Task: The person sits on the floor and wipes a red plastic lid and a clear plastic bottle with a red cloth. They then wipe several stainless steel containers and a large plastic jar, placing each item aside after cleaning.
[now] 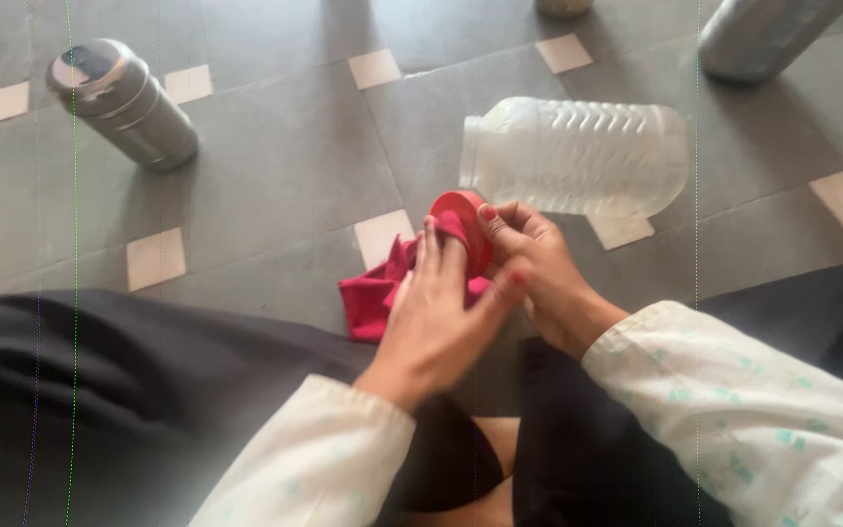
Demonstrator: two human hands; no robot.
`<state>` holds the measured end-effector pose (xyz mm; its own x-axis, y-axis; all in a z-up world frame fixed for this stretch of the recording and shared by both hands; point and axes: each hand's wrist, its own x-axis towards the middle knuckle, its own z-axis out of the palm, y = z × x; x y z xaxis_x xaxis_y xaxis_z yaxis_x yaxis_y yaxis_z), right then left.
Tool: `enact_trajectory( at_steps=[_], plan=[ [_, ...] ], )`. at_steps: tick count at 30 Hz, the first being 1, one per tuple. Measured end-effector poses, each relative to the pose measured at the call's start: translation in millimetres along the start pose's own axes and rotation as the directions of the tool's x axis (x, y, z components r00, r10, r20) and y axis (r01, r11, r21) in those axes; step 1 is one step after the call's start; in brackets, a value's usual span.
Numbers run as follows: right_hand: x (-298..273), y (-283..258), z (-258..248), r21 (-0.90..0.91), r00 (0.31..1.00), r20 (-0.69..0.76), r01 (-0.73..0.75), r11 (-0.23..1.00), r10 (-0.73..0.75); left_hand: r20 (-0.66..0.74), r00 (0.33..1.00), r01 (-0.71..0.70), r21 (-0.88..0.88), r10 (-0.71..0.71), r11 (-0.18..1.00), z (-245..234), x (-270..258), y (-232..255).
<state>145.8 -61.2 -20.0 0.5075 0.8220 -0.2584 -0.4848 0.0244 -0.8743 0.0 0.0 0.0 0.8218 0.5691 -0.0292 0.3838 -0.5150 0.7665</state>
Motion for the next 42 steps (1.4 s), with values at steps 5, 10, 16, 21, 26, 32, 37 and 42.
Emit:
enact_trajectory(
  at_steps=[5,10,16,21,26,32,37,42],
  plan=[
    [24.7,9.1,-17.3,-0.022,0.994,-0.107,-0.01,1.0,0.007,0.084,0.991,-0.106,0.022,0.104,0.994,11.2,-19.5,11.2],
    [6.6,10.3,-9.7,-0.074,1.0,-0.029,-0.001,0.997,-0.001,-0.021,1.0,0.012,-0.015,-0.012,1.0,-6.6,7.1,-1.6],
    [15.2,1.8,-6.4,-0.032,0.992,-0.101,-0.079,0.996,0.075,0.035,0.993,-0.119,0.074,0.117,0.99,8.6,-14.3,3.8],
    [8.0,8.0,-8.4,-0.116,0.997,-0.076,-0.006,0.993,-0.003,-0.024,0.999,-0.036,0.007,0.036,0.999,-2.8,9.8,-6.4],
    [19.1,0.7,-7.5,-0.092,0.992,-0.109,-0.08,0.993,0.07,-0.031,0.997,-0.06,0.109,0.064,0.992,3.0,-0.1,4.1],
    [13.8,-10.2,-6.6,-0.067,0.994,-0.094,-0.064,0.996,0.058,0.051,0.998,-0.038,0.063,0.035,0.997,-11.3,6.8,15.3],
    [-3.7,-5.1,2.9,-0.079,0.999,-0.009,-0.04,0.996,0.039,-0.098,0.994,-0.036,0.042,0.04,0.998,-26.9,6.9,13.8],
    [2.8,-13.4,2.8,-0.021,0.999,-0.025,-0.039,0.999,0.038,-0.118,0.975,-0.177,0.086,0.186,0.981,-20.4,-3.5,12.1]
  ],
)
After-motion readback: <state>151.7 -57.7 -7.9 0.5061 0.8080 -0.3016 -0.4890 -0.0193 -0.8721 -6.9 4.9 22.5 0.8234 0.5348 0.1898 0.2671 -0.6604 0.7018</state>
